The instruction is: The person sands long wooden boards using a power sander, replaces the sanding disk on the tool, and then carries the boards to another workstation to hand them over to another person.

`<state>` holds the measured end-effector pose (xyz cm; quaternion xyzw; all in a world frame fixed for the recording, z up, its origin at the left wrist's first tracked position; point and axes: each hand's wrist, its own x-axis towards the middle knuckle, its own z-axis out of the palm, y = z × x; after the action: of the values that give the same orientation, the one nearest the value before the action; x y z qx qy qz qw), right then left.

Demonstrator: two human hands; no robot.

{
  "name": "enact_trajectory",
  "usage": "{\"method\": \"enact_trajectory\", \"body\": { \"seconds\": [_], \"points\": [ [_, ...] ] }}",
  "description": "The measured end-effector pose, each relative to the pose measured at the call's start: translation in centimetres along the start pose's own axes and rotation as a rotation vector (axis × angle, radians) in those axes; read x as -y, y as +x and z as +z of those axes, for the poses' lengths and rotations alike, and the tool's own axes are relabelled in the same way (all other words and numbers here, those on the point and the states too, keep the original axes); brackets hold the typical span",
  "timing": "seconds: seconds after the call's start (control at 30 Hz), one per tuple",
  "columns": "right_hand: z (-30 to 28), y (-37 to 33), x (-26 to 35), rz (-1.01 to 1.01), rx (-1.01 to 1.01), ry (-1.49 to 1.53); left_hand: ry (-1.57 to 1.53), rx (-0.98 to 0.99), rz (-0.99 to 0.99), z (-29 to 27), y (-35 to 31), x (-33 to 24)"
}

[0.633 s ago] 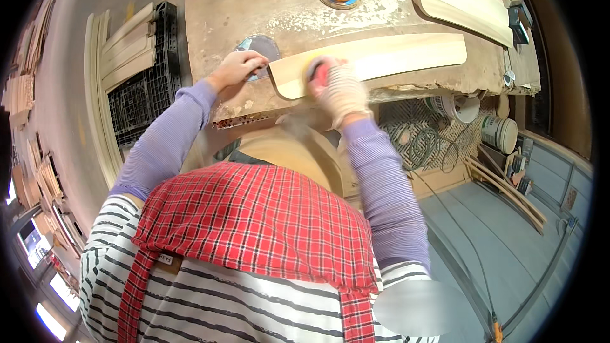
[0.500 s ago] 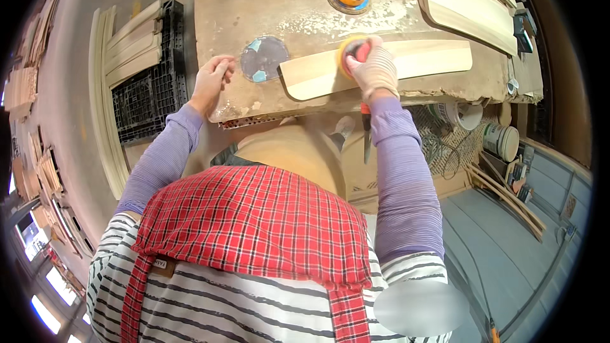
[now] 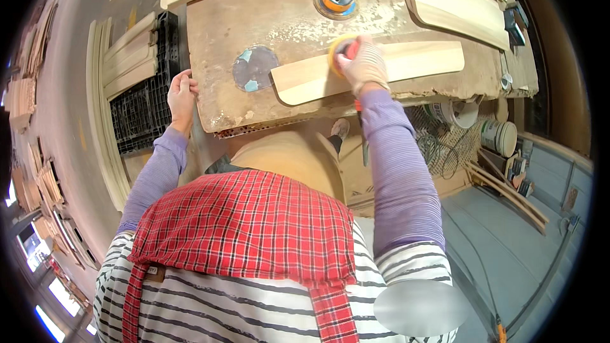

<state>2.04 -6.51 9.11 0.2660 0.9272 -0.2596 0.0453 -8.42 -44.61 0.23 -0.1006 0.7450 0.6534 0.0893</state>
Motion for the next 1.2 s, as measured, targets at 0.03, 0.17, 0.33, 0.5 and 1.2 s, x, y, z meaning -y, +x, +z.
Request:
{"method": "enact_trajectory", "body": {
  "seconds": [0.03,0.17,0.33,0.5,1.2],
  "points": [
    [-0.1,0.1,1.1,0.011,0.055,-0.006,-0.025,0.006,0.002,1.1,0.3,-0.2],
    [4.5,-4.3,7.9,-0.187,0.267,-0.098,-0.090,0.071,0.091,9.8,0.8,-0.3],
    [0.9,0.6,0.2,-0.092,0.075,-0.025,0.677,0.113,0.626,20.0,-3.2,2.8],
    [-6.2,5.2,-11.1,0.158,-0.107,-0.007,0.836,0.146,0.695,21.2,-5.5,1.8],
    [0.6,-3.2,-4.1,-0.215,0.032,-0.035,0.841,0.259,0.787,19.1,-6.0,2.4]
  ]
}}
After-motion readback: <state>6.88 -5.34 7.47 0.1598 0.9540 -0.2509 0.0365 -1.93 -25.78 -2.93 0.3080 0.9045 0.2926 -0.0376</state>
